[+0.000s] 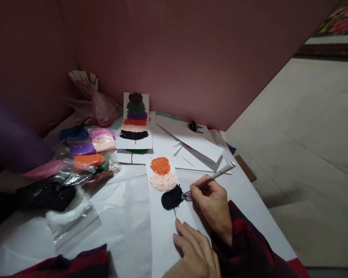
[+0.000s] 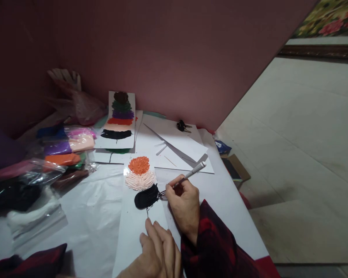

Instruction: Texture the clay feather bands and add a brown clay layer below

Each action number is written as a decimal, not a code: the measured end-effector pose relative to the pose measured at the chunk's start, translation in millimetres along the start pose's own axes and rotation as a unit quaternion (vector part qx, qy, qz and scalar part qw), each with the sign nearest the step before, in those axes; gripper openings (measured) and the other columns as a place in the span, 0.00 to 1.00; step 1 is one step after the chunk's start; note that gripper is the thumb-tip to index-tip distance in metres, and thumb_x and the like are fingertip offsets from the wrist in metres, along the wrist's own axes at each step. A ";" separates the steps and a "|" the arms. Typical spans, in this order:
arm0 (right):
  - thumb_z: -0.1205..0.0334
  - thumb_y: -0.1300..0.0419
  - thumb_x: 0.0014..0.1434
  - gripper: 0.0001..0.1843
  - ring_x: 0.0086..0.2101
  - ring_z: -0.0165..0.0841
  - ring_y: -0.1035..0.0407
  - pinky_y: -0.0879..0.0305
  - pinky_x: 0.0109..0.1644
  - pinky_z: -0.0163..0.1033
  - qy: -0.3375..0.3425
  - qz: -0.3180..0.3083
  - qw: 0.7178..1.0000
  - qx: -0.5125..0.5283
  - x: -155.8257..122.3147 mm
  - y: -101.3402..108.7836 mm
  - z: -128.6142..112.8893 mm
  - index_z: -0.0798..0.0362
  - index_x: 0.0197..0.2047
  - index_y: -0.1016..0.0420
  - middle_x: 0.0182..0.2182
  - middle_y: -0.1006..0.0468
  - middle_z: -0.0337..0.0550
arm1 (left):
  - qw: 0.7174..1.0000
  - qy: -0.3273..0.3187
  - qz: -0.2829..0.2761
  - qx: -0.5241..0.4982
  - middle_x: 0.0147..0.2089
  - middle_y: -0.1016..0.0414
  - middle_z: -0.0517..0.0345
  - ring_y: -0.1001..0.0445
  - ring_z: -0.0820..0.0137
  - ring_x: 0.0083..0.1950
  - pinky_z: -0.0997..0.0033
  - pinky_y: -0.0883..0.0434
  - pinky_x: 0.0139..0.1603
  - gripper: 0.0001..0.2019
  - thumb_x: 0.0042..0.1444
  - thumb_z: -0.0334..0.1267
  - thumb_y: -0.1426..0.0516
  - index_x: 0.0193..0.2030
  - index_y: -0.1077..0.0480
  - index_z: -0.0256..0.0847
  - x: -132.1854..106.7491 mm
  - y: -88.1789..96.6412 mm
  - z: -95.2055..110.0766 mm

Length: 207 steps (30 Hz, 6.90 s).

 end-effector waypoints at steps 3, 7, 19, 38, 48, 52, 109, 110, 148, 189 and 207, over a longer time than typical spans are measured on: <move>0.56 0.35 0.50 0.12 0.11 0.23 0.46 0.50 0.12 0.28 -0.013 0.001 1.000 0.025 -0.1 -0.3 1.8 0.52 0.28 0.34 0.12 0.37 0.28 | 1.000 0.006 0.000 0.002 0.28 0.21 0.39 0.20 0.50 0.26 0.60 0.30 0.19 0.16 0.58 0.39 0.51 0.30 0.30 0.28 0.5 0.0 0.2; 0.54 0.35 0.52 0.13 0.10 0.23 0.46 0.50 0.11 0.27 -0.022 -0.006 0.999 0.039 1.1 -1.1 2.6 0.53 0.30 0.34 0.11 0.36 0.28 | 1.000 -0.002 -0.016 0.007 0.29 0.21 0.38 0.20 0.49 0.27 0.58 0.29 0.20 0.14 0.58 0.38 0.50 0.31 0.30 0.28 -0.1 -1.1 2.2; 0.55 0.34 0.52 0.13 0.12 0.22 0.45 0.51 0.13 0.29 -0.007 -0.041 0.998 0.048 6.8 -7.0 1.3 0.54 0.28 0.32 0.13 0.35 0.29 | 0.999 -0.014 -0.030 0.016 0.30 0.21 0.41 0.20 0.52 0.28 0.60 0.29 0.21 0.15 0.61 0.41 0.50 0.32 0.30 0.29 -1.1 -1.5 2.4; 0.52 0.36 0.54 0.14 0.10 0.21 0.46 0.51 0.09 0.26 -0.002 0.001 0.999 0.045 8.0 -1.0 0.7 0.54 0.32 0.32 0.15 0.35 0.28 | 1.000 -0.001 -0.022 -0.004 0.30 0.21 0.40 0.20 0.50 0.29 0.58 0.29 0.21 0.15 0.60 0.40 0.50 0.32 0.30 0.29 -1.8 -1.3 2.2; 0.53 0.36 0.54 0.14 0.11 0.20 0.46 0.49 0.10 0.25 -0.016 -0.021 0.999 0.046 9.7 -5.0 4.2 0.54 0.32 0.31 0.14 0.35 0.28 | 1.000 -0.008 -0.014 -0.005 0.28 0.20 0.42 0.20 0.54 0.27 0.62 0.28 0.19 0.17 0.61 0.42 0.50 0.31 0.29 0.29 0.6 1.1 -2.7; 0.53 0.35 0.53 0.14 0.11 0.21 0.47 0.49 0.11 0.26 -0.008 -0.028 0.999 0.043 8.7 -5.0 2.0 0.54 0.30 0.31 0.13 0.36 0.29 | 1.000 -0.018 -0.018 -0.006 0.29 0.20 0.40 0.20 0.53 0.27 0.62 0.28 0.19 0.21 0.61 0.47 0.49 0.32 0.29 0.28 0.8 1.6 -2.7; 0.57 0.35 0.57 0.10 0.19 0.24 0.40 0.44 0.19 0.29 0.062 -0.094 0.992 0.061 -0.8 -30.8 2.9 0.54 0.31 0.27 0.21 0.29 0.35 | 0.996 -0.052 -0.067 -0.023 0.33 0.20 0.41 0.20 0.55 0.32 0.61 0.30 0.26 0.19 0.61 0.48 0.49 0.33 0.28 0.33 -8.0 -2.5 3.0; 0.57 0.35 0.57 0.09 0.19 0.24 0.41 0.44 0.19 0.29 0.062 -0.094 0.992 0.059 -0.9 -31.1 2.7 0.54 0.31 0.27 0.21 0.29 0.35 | 0.996 -0.052 -0.069 -0.023 0.34 0.20 0.42 0.20 0.55 0.33 0.60 0.30 0.27 0.18 0.61 0.48 0.48 0.34 0.28 0.34 -8.8 -2.7 3.2; 0.61 0.38 0.55 0.07 0.21 0.28 0.37 0.38 0.24 0.34 0.064 -0.075 0.995 -0.034 7.6 -30.0 -9.8 0.55 0.28 0.28 0.22 0.28 0.38 | 0.998 -0.031 -0.046 -0.026 0.30 0.21 0.37 0.20 0.50 0.29 0.60 0.28 0.20 0.21 0.63 0.44 0.53 0.31 0.29 0.28 1.3 1.3 -2.1; 0.62 0.39 0.52 0.06 0.20 0.28 0.38 0.41 0.23 0.34 0.085 -0.020 0.995 -0.056 20.5 -17.9 -11.8 0.53 0.27 0.30 0.19 0.31 0.34 | 0.999 -0.002 -0.034 -0.010 0.31 0.21 0.36 0.20 0.49 0.30 0.58 0.30 0.23 0.26 0.63 0.53 0.53 0.33 0.28 0.28 -0.7 1.5 -0.2; 0.60 0.39 0.58 0.07 0.17 0.27 0.35 0.36 0.19 0.32 0.132 -0.016 0.990 -0.042 18.6 -17.0 -15.3 0.54 0.30 0.30 0.18 0.30 0.34 | 0.999 0.008 -0.015 -0.041 0.30 0.20 0.38 0.20 0.48 0.29 0.58 0.31 0.19 0.22 0.60 0.48 0.50 0.30 0.26 0.29 0.3 2.2 -1.7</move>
Point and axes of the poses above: each hand's wrist, its own x-axis towards the middle knuckle, its own y-axis out of the back of the hand, z = x × y, the point moved 7 cm from there along x, towards the middle knuckle
